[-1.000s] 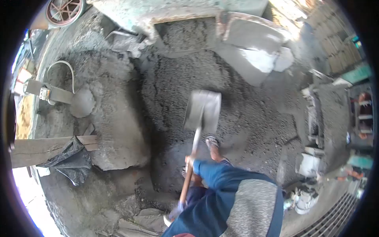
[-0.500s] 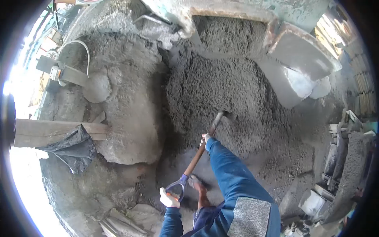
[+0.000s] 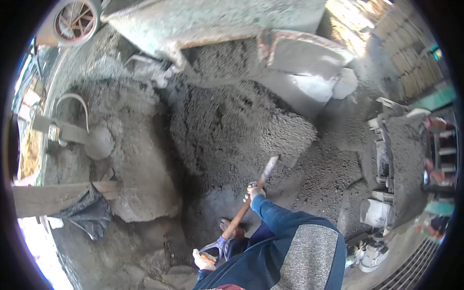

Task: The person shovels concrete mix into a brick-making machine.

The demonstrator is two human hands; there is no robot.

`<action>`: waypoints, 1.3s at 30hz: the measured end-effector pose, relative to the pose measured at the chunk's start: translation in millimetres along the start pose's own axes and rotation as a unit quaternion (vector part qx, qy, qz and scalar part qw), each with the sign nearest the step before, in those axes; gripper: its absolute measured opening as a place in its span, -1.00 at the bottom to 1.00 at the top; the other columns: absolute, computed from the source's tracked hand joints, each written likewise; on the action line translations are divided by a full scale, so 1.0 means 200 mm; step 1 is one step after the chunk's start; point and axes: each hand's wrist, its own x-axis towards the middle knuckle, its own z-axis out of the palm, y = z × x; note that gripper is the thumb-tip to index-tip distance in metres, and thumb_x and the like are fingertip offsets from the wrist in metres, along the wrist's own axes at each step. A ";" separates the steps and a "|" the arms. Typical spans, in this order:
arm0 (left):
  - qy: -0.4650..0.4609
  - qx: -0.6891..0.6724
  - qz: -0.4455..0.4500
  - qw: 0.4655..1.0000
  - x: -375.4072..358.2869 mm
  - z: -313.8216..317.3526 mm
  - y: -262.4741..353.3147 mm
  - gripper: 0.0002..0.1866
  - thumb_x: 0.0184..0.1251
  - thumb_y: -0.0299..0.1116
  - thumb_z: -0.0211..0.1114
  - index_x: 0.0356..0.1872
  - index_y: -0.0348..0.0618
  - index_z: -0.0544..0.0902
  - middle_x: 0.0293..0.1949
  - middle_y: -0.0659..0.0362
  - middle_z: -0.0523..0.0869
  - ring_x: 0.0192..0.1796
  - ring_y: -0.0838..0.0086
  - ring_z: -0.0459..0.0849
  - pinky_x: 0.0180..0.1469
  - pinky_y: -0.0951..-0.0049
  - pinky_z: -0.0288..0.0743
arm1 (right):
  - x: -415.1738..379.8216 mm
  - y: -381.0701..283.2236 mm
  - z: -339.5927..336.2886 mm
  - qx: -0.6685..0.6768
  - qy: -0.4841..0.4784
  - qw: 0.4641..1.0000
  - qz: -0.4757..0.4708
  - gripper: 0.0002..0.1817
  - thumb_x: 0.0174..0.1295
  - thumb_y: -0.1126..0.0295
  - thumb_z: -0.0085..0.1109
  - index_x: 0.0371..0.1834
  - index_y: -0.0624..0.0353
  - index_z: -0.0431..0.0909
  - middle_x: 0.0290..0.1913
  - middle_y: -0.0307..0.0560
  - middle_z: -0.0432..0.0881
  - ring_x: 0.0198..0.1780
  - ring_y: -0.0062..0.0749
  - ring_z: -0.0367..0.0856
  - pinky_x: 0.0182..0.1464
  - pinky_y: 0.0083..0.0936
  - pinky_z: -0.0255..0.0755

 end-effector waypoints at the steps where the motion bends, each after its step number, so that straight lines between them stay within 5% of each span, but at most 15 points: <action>1: -0.042 0.006 -0.025 0.999 0.04 0.04 0.00 -0.31 0.42 0.31 0.00 -0.79 0.03 0.28 -0.85 0.16 0.36 -0.81 0.20 0.36 -0.68 0.23 0.32 | -0.06 -0.10 -0.02 -0.017 0.011 1.000 0.015 -0.89 0.34 0.37 0.22 -0.21 -0.11 0.46 -0.37 -0.26 0.46 -0.38 -0.23 0.48 -0.24 -0.04 0.44; 4: -0.134 0.055 -0.027 0.989 0.17 0.28 -0.01 -0.39 0.41 0.30 0.02 -0.62 0.00 0.38 -0.74 0.22 0.39 -0.74 0.32 0.39 -0.66 0.28 0.32 | -0.46 -0.47 -0.03 0.066 0.152 0.977 -0.130 -0.92 0.37 0.32 0.20 -0.25 -0.10 0.48 -0.43 -0.26 0.45 -0.41 -0.27 0.47 -0.23 -0.06 0.43; 8: -0.257 0.140 0.032 0.956 -0.37 1.09 0.18 -0.40 0.40 0.34 0.00 -0.43 -0.03 0.52 -0.68 0.27 0.38 -0.70 0.44 0.35 -0.64 0.33 0.33 | -1.12 -1.14 -0.06 0.169 0.000 0.944 -0.284 -0.75 0.37 0.24 0.21 -0.41 0.00 0.38 -0.46 -0.22 0.36 -0.44 -0.29 0.44 -0.26 -0.13 0.47; 11: -0.443 0.099 0.145 0.879 -0.74 1.64 0.28 -0.32 0.38 0.36 0.05 -0.05 -0.14 0.64 -0.14 0.17 0.67 -0.06 0.31 0.66 -0.02 0.17 0.59 | -1.54 -1.67 -0.07 0.234 -0.049 0.891 -0.386 -0.79 0.36 0.33 0.19 -0.41 0.04 0.40 -0.49 -0.17 0.44 -0.47 -0.29 0.48 -0.34 -0.19 0.49; 14: -0.585 0.139 0.296 0.742 -1.39 1.96 0.36 -0.54 0.51 0.00 0.08 -0.48 -0.17 0.52 -0.64 0.20 0.50 -0.61 0.52 0.46 -0.48 0.41 0.41 | -1.89 -2.03 -0.23 0.277 -0.202 0.778 -0.526 -0.83 0.34 0.36 0.20 -0.39 0.05 0.42 -0.54 -0.22 0.45 -0.53 -0.32 0.50 -0.33 -0.24 0.54; 17: -0.566 0.188 0.663 0.452 -1.80 2.08 0.24 -0.77 0.29 -0.30 0.21 -0.40 -0.29 0.55 -0.47 0.12 0.66 -0.52 0.43 0.60 -0.35 0.38 0.54 | -2.17 -2.19 -0.46 0.375 -0.213 0.727 -0.534 -0.86 0.32 0.38 0.18 -0.37 0.04 0.42 -0.57 -0.25 0.42 -0.54 -0.35 0.48 -0.40 -0.27 0.49; 18: -0.631 0.039 0.747 0.206 -1.91 2.19 0.20 -0.83 0.07 -0.37 0.36 -0.41 -0.22 0.57 -0.50 0.14 0.63 -0.48 0.32 0.64 -0.30 0.28 0.59 | -2.19 -2.21 -0.60 0.372 -0.245 0.706 -0.550 -0.86 0.30 0.34 0.18 -0.35 0.04 0.42 -0.57 -0.26 0.42 -0.55 -0.36 0.46 -0.42 -0.28 0.47; 19: -0.662 0.027 0.744 0.087 -2.03 2.17 0.14 -0.78 -0.12 -0.40 0.47 -0.46 -0.12 0.57 -0.55 0.17 0.57 -0.49 0.25 0.61 -0.32 0.23 0.58 | -2.20 -2.21 -0.74 0.366 -0.276 0.683 -0.568 -0.85 0.29 0.31 0.19 -0.33 0.04 0.42 -0.57 -0.27 0.42 -0.56 -0.38 0.45 -0.45 -0.29 0.45; 22: -0.709 0.133 0.692 -0.020 -2.04 1.97 -0.09 -0.61 -0.26 -0.27 0.61 -0.64 0.03 0.45 -0.68 0.30 0.38 -0.65 0.36 0.40 -0.52 0.30 0.29 | -2.21 -2.02 -1.04 0.350 -0.151 0.708 -0.595 -0.76 0.24 0.14 0.21 -0.28 0.03 0.44 -0.54 -0.27 0.44 -0.57 -0.38 0.44 -0.46 -0.27 0.44; 26: -0.726 0.138 0.671 0.051 -1.61 1.68 -0.26 -0.53 -0.22 -0.27 0.61 -0.71 0.03 0.34 -0.73 0.28 0.32 -0.67 0.37 0.36 -0.58 0.32 0.22 | -2.18 -1.65 -1.06 0.290 -0.147 0.762 -0.561 -0.81 0.26 0.28 0.29 -0.28 0.02 0.44 -0.47 -0.20 0.52 -0.50 -0.30 0.51 -0.38 -0.19 0.50; 27: -0.727 0.178 0.658 0.085 -1.53 1.53 -0.22 -0.65 -0.16 -0.22 0.61 -0.60 -0.10 0.54 -0.67 0.25 0.50 -0.60 0.36 0.53 -0.47 0.32 0.43 | -2.18 -1.54 -1.00 0.255 -0.188 0.776 -0.545 -0.81 0.26 0.31 0.30 -0.27 0.02 0.44 -0.47 -0.19 0.52 -0.48 -0.30 0.52 -0.36 -0.18 0.50; 29: -0.706 0.140 0.662 0.210 -1.48 1.25 -0.15 -0.64 0.00 -0.16 0.58 -0.49 -0.18 0.59 -0.59 0.20 0.59 -0.50 0.35 0.63 -0.34 0.31 0.56 | -2.21 -1.39 -0.89 0.205 -0.233 0.786 -0.535 -0.83 0.29 0.32 0.29 -0.27 0.00 0.45 -0.48 -0.22 0.50 -0.44 -0.32 0.53 -0.33 -0.20 0.49; 33: -0.543 0.137 0.323 0.763 -0.94 0.71 -0.29 -0.48 0.52 0.12 0.08 -0.39 -0.18 0.56 -0.54 0.15 0.63 -0.50 0.39 0.61 -0.35 0.28 0.58 | -2.03 -1.06 -0.57 0.131 -0.226 0.840 -0.476 -0.85 0.33 0.33 0.21 -0.37 -0.02 0.44 -0.56 -0.29 0.42 -0.50 -0.36 0.48 -0.38 -0.27 0.45; 36: -0.334 0.022 0.040 0.941 -0.66 0.38 -0.39 -0.41 0.48 0.24 0.07 -0.51 -0.10 0.50 -0.66 0.19 0.50 -0.67 0.38 0.44 -0.54 0.31 0.40 | -1.54 -0.78 -0.43 0.079 -0.207 0.918 -0.330 -0.83 0.28 0.40 0.19 -0.43 0.03 0.41 -0.64 -0.24 0.37 -0.63 -0.32 0.42 -0.49 -0.27 0.42; 39: -0.194 -0.036 0.038 0.980 -0.35 -0.04 -0.61 -0.36 0.47 0.25 0.08 -0.76 0.10 0.28 -0.80 0.30 0.26 -0.78 0.44 0.22 -0.67 0.36 0.23 | -0.91 -0.30 -0.32 -0.082 -0.037 0.963 -0.253 -0.89 0.26 0.41 0.23 -0.34 0.09 0.48 -0.57 -0.08 0.48 -0.57 -0.12 0.56 -0.50 -0.12 0.52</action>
